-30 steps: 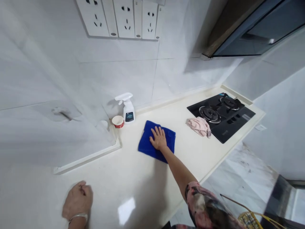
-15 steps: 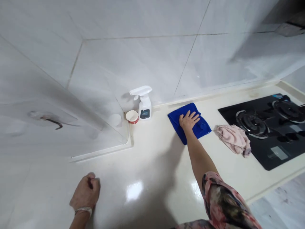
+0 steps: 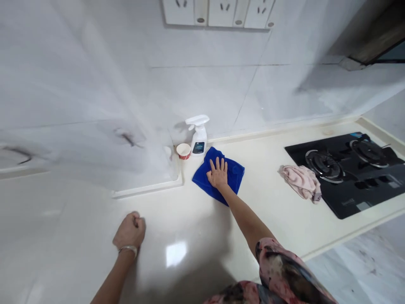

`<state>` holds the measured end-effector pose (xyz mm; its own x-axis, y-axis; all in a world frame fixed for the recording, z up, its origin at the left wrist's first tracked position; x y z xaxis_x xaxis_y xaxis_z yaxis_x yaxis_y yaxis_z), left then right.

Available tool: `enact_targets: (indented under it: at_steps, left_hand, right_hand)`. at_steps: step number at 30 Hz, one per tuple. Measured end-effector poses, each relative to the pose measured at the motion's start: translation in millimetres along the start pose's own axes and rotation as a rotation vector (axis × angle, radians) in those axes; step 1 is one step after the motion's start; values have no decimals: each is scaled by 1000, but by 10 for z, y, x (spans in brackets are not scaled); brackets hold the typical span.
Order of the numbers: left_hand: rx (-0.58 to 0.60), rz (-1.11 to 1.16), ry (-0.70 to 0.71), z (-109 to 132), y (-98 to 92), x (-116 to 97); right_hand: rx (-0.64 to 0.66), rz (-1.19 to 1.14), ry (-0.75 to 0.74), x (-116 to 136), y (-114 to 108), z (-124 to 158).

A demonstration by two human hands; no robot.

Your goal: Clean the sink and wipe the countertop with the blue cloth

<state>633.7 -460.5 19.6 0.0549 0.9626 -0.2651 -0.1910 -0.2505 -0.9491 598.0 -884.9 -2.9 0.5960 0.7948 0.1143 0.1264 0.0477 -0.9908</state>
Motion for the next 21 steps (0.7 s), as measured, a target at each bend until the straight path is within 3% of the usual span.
enact_targets:
  at_steps: [4,12,15,18,21]
  left_hand:
    - [-44,-21,46,76,-20,-103]
    - [-57,57,145,33,114,-51]
    - [-65,72,183,42,128,-56]
    - [-75,119,241,75,87,-48]
    - [-14,223,315,72,4,98]
  right_hand:
    - [28,-6,-103,268,-34,652]
    - [166,-175,-349,1232,-112,2260]
    - [208,-242,-503,1415,-148,2844]
    - [212,-273,-617,1226,-134,3160]
    - [124,-232,-515,578,-98,3081]
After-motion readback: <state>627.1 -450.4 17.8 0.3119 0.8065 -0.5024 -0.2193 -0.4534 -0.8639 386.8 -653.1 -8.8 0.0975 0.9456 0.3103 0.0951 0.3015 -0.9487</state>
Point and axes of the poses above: each hand's wrist, its own z-axis away from the middle knuckle, its own y-axis out of the palm, x = y × z, the point moved 4 cm from there along -z, towards the middle knuckle, and after that the axes turned 10 degrees about y, right-handed, at the moved point
